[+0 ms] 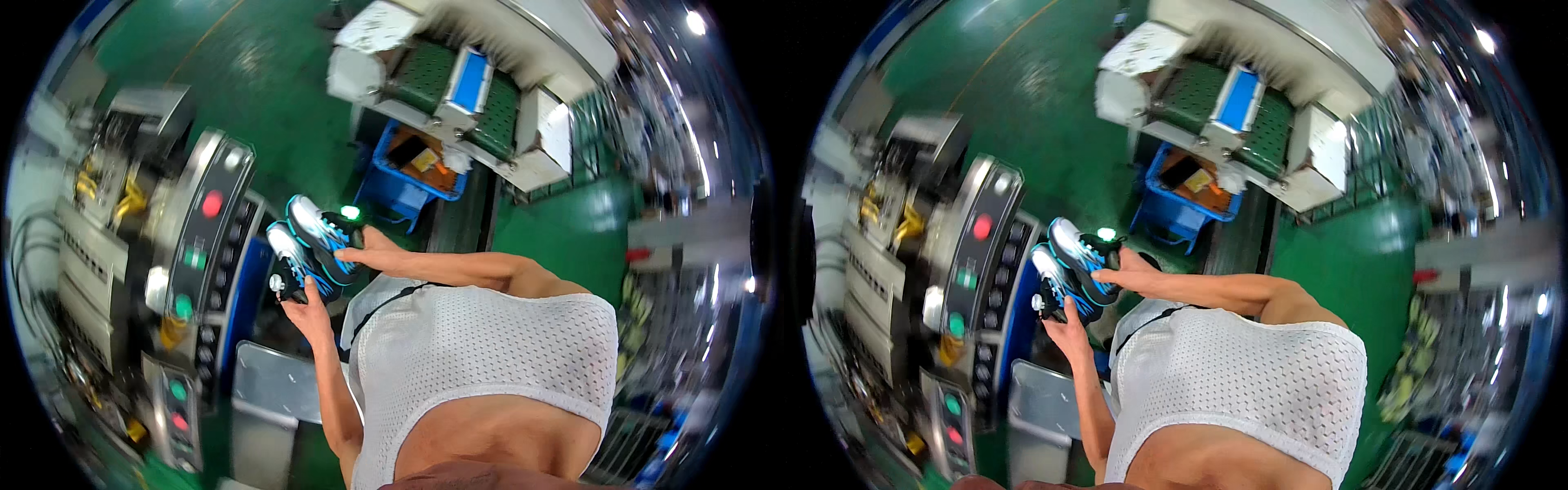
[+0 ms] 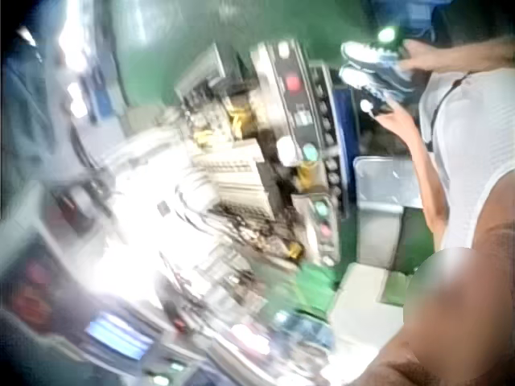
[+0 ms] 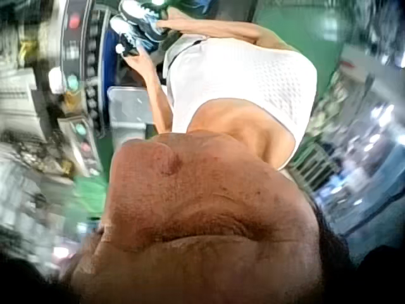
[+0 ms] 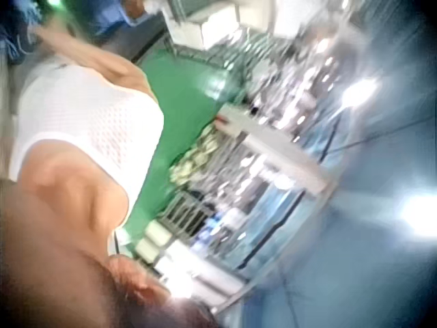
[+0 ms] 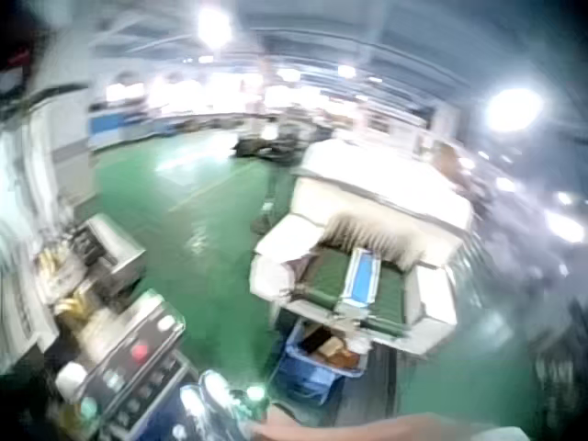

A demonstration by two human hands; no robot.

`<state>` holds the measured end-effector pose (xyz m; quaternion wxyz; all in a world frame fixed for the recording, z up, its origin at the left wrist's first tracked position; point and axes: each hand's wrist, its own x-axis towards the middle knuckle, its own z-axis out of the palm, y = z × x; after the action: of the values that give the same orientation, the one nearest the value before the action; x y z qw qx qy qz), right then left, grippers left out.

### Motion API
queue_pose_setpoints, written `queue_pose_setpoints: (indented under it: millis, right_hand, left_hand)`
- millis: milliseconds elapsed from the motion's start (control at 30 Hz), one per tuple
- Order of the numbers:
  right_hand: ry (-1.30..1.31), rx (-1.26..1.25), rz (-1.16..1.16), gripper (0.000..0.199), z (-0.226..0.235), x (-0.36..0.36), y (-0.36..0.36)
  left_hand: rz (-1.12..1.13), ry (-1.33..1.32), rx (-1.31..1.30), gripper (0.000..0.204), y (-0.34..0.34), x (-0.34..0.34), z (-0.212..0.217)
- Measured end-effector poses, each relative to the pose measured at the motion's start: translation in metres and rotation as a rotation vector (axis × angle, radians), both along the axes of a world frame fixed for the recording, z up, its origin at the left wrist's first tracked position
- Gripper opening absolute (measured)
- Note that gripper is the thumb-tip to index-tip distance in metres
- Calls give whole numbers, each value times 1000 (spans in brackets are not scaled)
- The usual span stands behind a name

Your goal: The person repeatedly picks up blue and white sneakers from a metal table and places them into a machine with yellow clamps. After the machine processes the shoes, the person removes them and places them into a blue plastic bin. The cycle of picking, processing, and binning continues throughout the clip.

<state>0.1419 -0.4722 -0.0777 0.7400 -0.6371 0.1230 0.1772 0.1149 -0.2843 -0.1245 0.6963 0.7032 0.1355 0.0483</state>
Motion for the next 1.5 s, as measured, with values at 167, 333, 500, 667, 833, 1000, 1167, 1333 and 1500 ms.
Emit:
queue_pose_setpoints:
  millis: [167, 333, 500, 667, 833, 1000, 1167, 1333, 1500]
  right_hand:
    - [-31, -117, -614, 55, 40, -10, -134]
    - [-303, -548, -1034, 41, 79, 19, -279]
    - [21, -1008, -1021, 82, 33, 84, -391]
    - [110, -1131, -1119, 82, 23, 132, -462]
    - [-620, -987, -976, 61, 60, 151, -395]
    - [-753, -721, -249, 53, 47, 136, -198]
    - [-468, -589, 697, 59, -68, 135, -68]
    - [-568, -819, 1165, 60, -110, 117, 10]
    - [-556, -973, 1378, 57, -128, 110, 74]
  left_hand:
    - [-492, -60, -64, 49, -122, 91, 71]
    - [-758, -391, 151, 58, -289, 233, 96]
    - [-850, -460, 445, 64, -454, 329, 62]
    - [-904, -406, 348, 63, -517, 367, 78]
    - [-794, -620, 259, 60, -387, 295, 46]
    - [-605, 23, 397, 40, -118, 118, -25]
    - [628, 640, 850, 32, 122, -194, -148]
    - [1585, 886, 607, 35, 105, -496, -141]
    - [1947, 1374, 657, 73, 13, -592, -147]
